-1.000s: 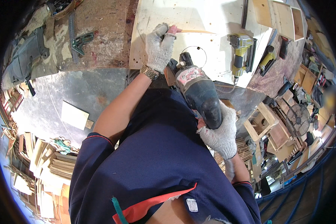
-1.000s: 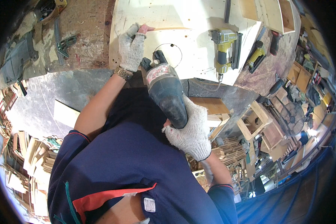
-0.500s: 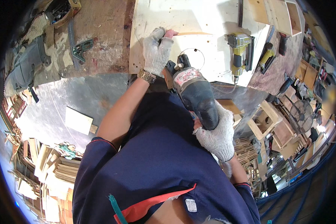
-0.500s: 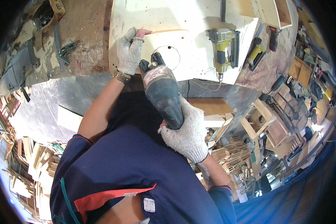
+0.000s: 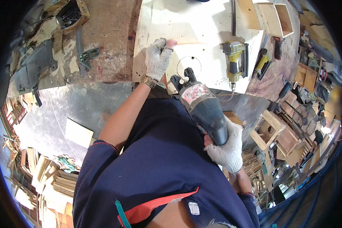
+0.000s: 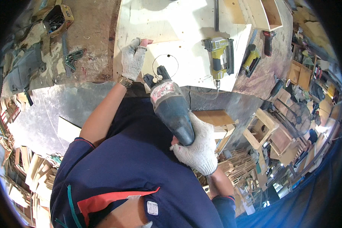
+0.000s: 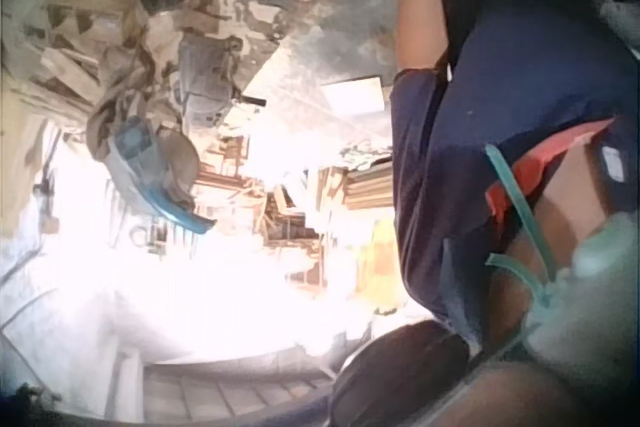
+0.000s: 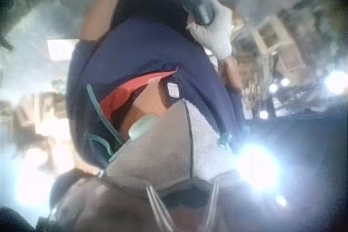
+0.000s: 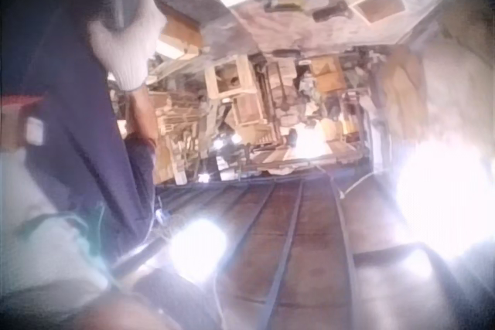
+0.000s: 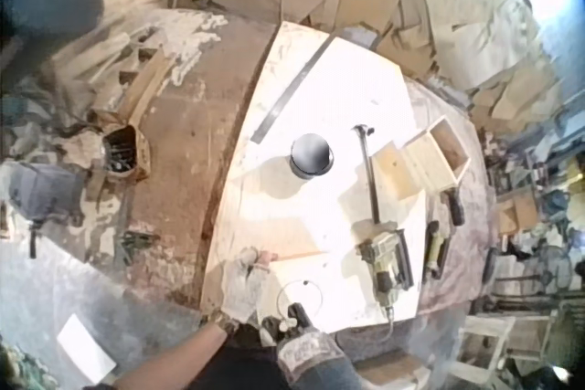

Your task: The person uses a cordless drill to create circular holes in small wooden pieces on a workbench. They mark the wood, position the drill, and remove the cutouts, repeating the process on multiple pieces.

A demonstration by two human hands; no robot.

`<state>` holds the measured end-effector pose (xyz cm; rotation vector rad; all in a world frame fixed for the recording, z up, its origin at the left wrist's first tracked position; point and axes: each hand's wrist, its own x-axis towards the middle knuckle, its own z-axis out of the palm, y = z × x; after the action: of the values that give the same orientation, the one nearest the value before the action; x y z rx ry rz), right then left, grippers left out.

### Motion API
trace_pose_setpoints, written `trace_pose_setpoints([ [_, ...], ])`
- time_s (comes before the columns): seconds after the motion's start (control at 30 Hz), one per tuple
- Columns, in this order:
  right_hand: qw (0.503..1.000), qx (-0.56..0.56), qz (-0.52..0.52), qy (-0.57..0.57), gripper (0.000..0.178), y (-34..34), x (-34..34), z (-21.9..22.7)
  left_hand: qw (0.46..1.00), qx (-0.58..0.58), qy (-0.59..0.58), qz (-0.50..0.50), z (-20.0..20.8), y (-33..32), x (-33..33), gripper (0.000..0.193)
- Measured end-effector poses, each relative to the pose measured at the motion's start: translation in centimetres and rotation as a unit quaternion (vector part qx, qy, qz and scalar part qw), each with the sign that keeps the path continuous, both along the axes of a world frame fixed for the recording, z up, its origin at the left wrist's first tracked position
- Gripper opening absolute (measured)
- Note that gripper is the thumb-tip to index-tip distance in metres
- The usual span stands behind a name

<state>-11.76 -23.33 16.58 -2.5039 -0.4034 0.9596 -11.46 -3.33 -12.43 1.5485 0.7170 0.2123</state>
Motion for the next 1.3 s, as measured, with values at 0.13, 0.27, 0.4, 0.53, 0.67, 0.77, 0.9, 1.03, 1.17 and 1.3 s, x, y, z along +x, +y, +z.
trace_pose_setpoints([
  [0.13,0.997,0.036,-0.065,-0.007,0.059,-4.1,-1.0,3.3,1.0,0.004,-0.015,0.014,-0.2,-0.3,0.1,0.041],
  [0.27,0.988,0.014,-0.156,-0.017,0.063,-8.9,-2.1,3.8,0.988,0.11,-0.015,0.105,0.5,-1.7,-1.3,0.05],
  [0.4,0.983,-0.013,-0.183,-0.003,0.066,-9.7,-0.5,2.7,0.987,0.119,0.058,0.094,2.6,-6.2,-5.1,0.054],
  [0.53,0.994,0.027,-0.082,-0.065,0.045,-9.1,1.8,1.7,0.972,0.207,0.034,0.109,1.9,-7.8,-2.8,0.041],
  [0.67,0.991,0.099,-0.066,-0.056,0.034,-8.8,4.0,1.3,0.953,0.299,0.044,0.007,2.9,-6.3,1.3,0.03],
  [0.77,0.991,0.104,-0.068,-0.05,0.035,-9.0,5.3,1.7,0.932,0.35,0.029,-0.091,3.2,-5.4,3.8,0.022],
  [0.9,0.994,0.086,-0.041,-0.054,0.034,-9.9,7.1,1.1,0.91,0.368,0.016,-0.188,3.6,-5.2,4.9,0.019],
  [1.03,0.997,0.069,-0.038,-0.02,0.033,-10.8,8.5,0.0,0.897,0.38,0.037,-0.223,4.4,-5.3,5.1,0.018],
  [1.17,0.998,0.059,-0.023,0.0,0.033,-11.5,9.2,-0.6,0.912,0.366,0.008,-0.187,4.3,-5.6,5.1,0.017],
  [1.3,0.997,0.076,-0.027,0.007,0.03,-11.2,9.3,-1.3,0.911,0.368,0.02,-0.187,4.5,-5.6,5.0,0.02],
])
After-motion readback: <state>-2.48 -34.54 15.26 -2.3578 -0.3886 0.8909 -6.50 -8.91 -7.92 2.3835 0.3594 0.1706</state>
